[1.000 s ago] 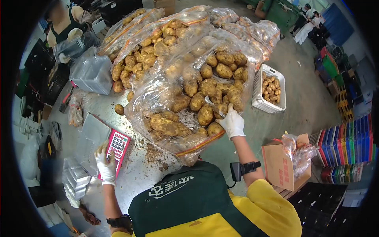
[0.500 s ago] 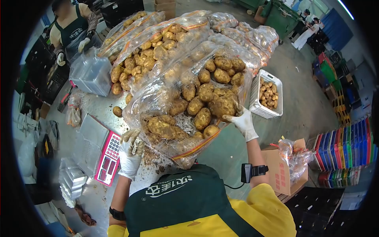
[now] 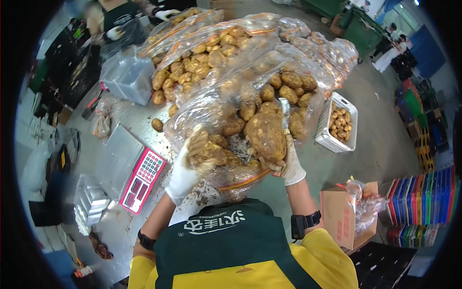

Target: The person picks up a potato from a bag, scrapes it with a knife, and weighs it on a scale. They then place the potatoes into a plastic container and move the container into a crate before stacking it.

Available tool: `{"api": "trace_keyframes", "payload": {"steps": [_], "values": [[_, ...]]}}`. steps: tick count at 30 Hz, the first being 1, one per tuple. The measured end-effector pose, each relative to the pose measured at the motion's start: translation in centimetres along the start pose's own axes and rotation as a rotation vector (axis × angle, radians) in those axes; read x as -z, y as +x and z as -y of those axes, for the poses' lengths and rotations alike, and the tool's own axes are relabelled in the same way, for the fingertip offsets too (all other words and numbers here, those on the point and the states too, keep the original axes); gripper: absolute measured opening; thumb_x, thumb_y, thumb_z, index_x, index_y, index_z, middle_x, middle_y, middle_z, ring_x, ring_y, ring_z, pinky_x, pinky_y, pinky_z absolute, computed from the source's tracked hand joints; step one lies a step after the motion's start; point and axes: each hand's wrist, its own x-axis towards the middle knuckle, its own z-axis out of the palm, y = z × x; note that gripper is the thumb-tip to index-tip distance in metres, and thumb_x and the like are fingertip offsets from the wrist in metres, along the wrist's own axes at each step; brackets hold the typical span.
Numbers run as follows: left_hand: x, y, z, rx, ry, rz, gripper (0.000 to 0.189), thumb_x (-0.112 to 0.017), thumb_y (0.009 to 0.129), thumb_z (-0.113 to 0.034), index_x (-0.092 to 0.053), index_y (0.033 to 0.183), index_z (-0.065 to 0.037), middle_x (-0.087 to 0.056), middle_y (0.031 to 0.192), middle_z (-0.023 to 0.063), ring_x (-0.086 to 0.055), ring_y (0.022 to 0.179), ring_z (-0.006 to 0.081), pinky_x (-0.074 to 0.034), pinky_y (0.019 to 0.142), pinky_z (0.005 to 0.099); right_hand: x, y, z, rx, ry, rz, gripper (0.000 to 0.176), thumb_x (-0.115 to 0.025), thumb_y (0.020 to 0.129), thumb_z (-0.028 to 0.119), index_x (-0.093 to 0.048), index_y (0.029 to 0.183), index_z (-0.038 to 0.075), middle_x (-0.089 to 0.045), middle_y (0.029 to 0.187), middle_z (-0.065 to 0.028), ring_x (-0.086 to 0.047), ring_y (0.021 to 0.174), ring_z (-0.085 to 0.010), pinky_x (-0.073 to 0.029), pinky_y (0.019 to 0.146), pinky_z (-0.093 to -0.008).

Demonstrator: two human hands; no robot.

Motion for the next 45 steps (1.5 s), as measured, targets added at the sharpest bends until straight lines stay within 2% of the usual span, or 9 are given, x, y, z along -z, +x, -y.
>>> {"api": "trace_keyframes", "payload": {"steps": [8, 12, 13, 17, 20, 24, 34, 40, 45], "values": [[-0.5, 2.0, -2.6, -0.125, -0.29, 0.085, 0.102, -0.086, 0.063, -0.011, -0.026, 0.145, -0.005, -0.041, 0.139, 0.0105, -0.045, 0.123, 0.0198, -0.041, 0.102, 0.0351, -4.0, 3.8, -6.0, -0.241, -0.063, 0.129, 0.05, -0.033, 0.101, 0.038, -0.039, 0.139, 0.005, -0.049, 0.135, -0.0137, -0.055, 0.117, -0.0227, -0.052, 0.093, -0.0371], [0.4, 0.6, 0.4, 0.117, -0.654, -0.051, 0.073, -0.078, 0.074, -0.013, -0.039, 0.135, -0.002, -0.053, 0.127, 0.0099, -0.052, 0.117, 0.021, -0.044, 0.1, 0.036, -4.8, 4.3, -6.9, -0.286, -0.123, 0.146, 0.052, -0.032, 0.102, 0.04, -0.038, 0.138, 0.004, -0.057, 0.126, -0.0137, -0.064, 0.1, -0.0208, -0.057, 0.082, -0.0339], [0.3, 0.3, 0.5, 0.158, -0.776, -0.089, 0.069, -0.075, 0.077, -0.013, -0.039, 0.135, -0.002, -0.053, 0.126, 0.0101, -0.053, 0.116, 0.0217, -0.045, 0.099, 0.0365, -5.9, 3.7, -6.5, -0.332, -0.12, 0.146, 0.051, -0.037, 0.101, 0.041, -0.045, 0.132, 0.002, -0.064, 0.11, -0.0132, -0.067, 0.078, -0.0181, -0.058, 0.065, -0.0292], [0.7, -0.3, 1.9, 0.338, -1.062, -0.225, 0.052, -0.061, 0.09, -0.02, -0.04, 0.135, -0.004, -0.053, 0.129, 0.012, -0.054, 0.117, 0.0259, -0.049, 0.097, 0.0406, -5.4, 3.2, -4.5, -0.24, -0.896, 0.1, 0.032, -0.054, 0.097, 0.026, -0.061, 0.11, -0.001, -0.068, 0.09, -0.0056, -0.065, 0.069, -0.0122, -0.051, 0.058, -0.0234], [0.9, -0.6, 2.3, 0.372, -1.083, -0.258, 0.049, -0.059, 0.092, -0.024, -0.043, 0.134, -0.005, -0.055, 0.127, 0.0135, -0.057, 0.113, 0.0259, -0.053, 0.091, 0.0388, -7.2, 2.9, -7.3, 0.358, -0.878, -0.113, 0.026, -0.064, 0.091, 0.022, -0.065, 0.108, 0.003, -0.066, 0.075, -0.0031, -0.05, 0.049, -0.0041, -0.039, 0.046, -0.0184], [0.3, -0.8, 2.4, 0.361, -0.915, -0.326, 0.046, -0.06, 0.092, -0.018, -0.044, 0.132, -0.004, -0.058, 0.121, 0.013, -0.061, 0.107, 0.0241, -0.055, 0.085, 0.0347, -7.9, 3.6, -7.4, 0.801, -1.135, 0.022, 0.029, -0.071, 0.081, 0.009, -0.065, 0.109, 0.003, -0.065, 0.092, -0.0061, -0.06, 0.077, -0.0131, -0.048, 0.07, -0.0263], [0.7, -1.7, 3.9, 0.243, -0.595, -0.355, 0.046, -0.069, 0.084, -0.009, -0.049, 0.125, -0.001, -0.061, 0.114, 0.009, -0.059, 0.1, 0.0157, -0.051, 0.086, 0.03, -7.9, 3.4, -6.0, 0.243, -1.121, 0.012, 0.026, -0.072, 0.08, 0.006, -0.064, 0.104, 0.0, -0.066, 0.096, -0.0026, -0.057, 0.089, -0.0083, -0.047, 0.082, -0.0252], [-0.5, -0.1, 3.6, 0.193, -0.291, -0.656, 0.046, -0.072, 0.082, -0.008, -0.049, 0.122, -0.001, -0.061, 0.113, 0.0097, -0.061, 0.096, 0.0164, -0.051, 0.085, 0.0283, -5.7, 4.9, -10.7, 0.433, -1.345, -0.01, 0.024, -0.073, 0.079, 0.004, -0.062, 0.1, 0.001, -0.064, 0.088, -0.0003, -0.056, 0.083, -0.0081, -0.049, 0.074, -0.0245], [1.3, 0.0, 2.5, 0.236, -0.832, -0.585, 0.047, -0.061, 0.091, -0.024, -0.043, 0.13, -0.003, -0.057, 0.119, 0.0149, -0.063, 0.1, 0.0262, -0.057, 0.08, 0.0384, -7.2, 5.2, -8.3, 0.394, -0.847, -0.267, 0.022, -0.066, 0.08, -0.004, -0.057, 0.1, 0.0, -0.062, 0.094, -0.0071, -0.059, 0.078, -0.0136, -0.053, 0.072, -0.0259]]}}
